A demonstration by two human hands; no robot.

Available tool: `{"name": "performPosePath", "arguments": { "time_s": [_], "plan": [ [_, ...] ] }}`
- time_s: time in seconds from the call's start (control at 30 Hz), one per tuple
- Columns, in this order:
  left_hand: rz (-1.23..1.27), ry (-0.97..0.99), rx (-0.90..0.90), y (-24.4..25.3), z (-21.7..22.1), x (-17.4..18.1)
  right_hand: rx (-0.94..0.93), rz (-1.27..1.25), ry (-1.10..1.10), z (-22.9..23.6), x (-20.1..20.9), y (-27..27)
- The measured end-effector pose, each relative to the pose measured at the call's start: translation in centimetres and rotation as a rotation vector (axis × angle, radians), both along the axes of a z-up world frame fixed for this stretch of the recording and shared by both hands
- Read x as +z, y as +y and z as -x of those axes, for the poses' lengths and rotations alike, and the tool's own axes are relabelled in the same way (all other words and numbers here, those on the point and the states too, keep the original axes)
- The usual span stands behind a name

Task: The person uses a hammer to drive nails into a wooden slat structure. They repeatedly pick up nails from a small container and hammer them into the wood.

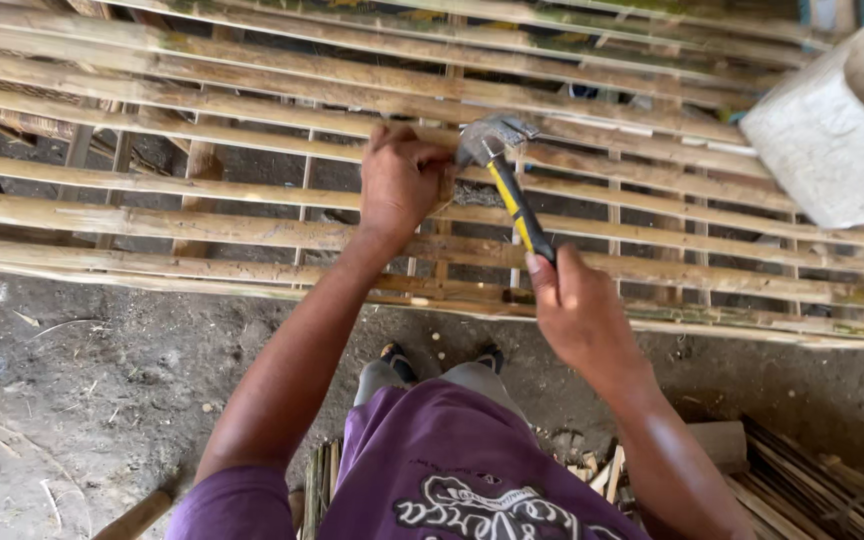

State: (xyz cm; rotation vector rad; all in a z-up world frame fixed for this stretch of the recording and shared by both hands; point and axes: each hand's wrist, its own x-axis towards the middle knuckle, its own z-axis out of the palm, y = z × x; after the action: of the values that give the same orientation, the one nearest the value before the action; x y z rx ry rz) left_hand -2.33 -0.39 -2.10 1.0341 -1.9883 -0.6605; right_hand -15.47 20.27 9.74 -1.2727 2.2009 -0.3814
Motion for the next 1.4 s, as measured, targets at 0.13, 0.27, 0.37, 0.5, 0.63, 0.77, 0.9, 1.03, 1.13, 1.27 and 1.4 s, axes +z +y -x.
{"name": "performPosePath", "arguments": {
  "time_s": [0.13, 0.27, 0.37, 0.5, 0.63, 0.77, 0.9, 1.03, 1.13, 1.27, 1.4],
  "plan": [
    [0.203, -0.058, 0.030, 0.1, -2.4, 0.9, -0.027, 0.172, -0.011, 1.0, -1.1, 1.2],
    [0.150, -0.193, -0.037, 0.4, -4.5, 1.3, -0.090, 0.148, 0.013, 1.9, -2.7, 3.7],
    [-0.042, -0.203, -0.045, 0.2, -4.7, 1.6, -0.097, 0.198, 0.046, 1.6, -3.6, 3.5],
    [-0.298, -0.245, -0.076, -0.9, -4.3, 2.0, -0.128, 0.106, 0.040, 0.9, -3.0, 3.5],
    [-0.225, -0.224, -0.041, -1.0, -4.0, 1.7, -0.112, 0.094, 0.020, 0.9, -2.8, 3.6],
    [0.026, -0.119, 0.009, -0.6, -4.0, 0.4, -0.113, 0.072, -0.053, 1.1, -2.1, 4.4],
    [0.025, -0.126, 0.029, -0.2, -3.8, -0.6, -0.058, 0.373, -0.093, 0.8, 0.3, 5.9],
    [0.054, -0.127, 0.041, -0.6, -3.6, -0.4, 0.180, 0.725, -0.111, -1.3, 1.8, 2.1],
    [0.070, -0.138, 0.034, -0.1, -3.9, -0.4, 0.070, 0.180, -0.018, -2.7, 2.8, -1.3],
    [0.036, -0.126, 0.016, -0.3, -3.8, 0.2, -0.148, 0.170, -0.148, -2.0, 5.6, -0.2],
    [-0.009, -0.153, 0.015, -0.2, -4.0, 0.3, 0.161, 1.016, -0.509, -1.0, 5.0, 0.9]
  ]
}}
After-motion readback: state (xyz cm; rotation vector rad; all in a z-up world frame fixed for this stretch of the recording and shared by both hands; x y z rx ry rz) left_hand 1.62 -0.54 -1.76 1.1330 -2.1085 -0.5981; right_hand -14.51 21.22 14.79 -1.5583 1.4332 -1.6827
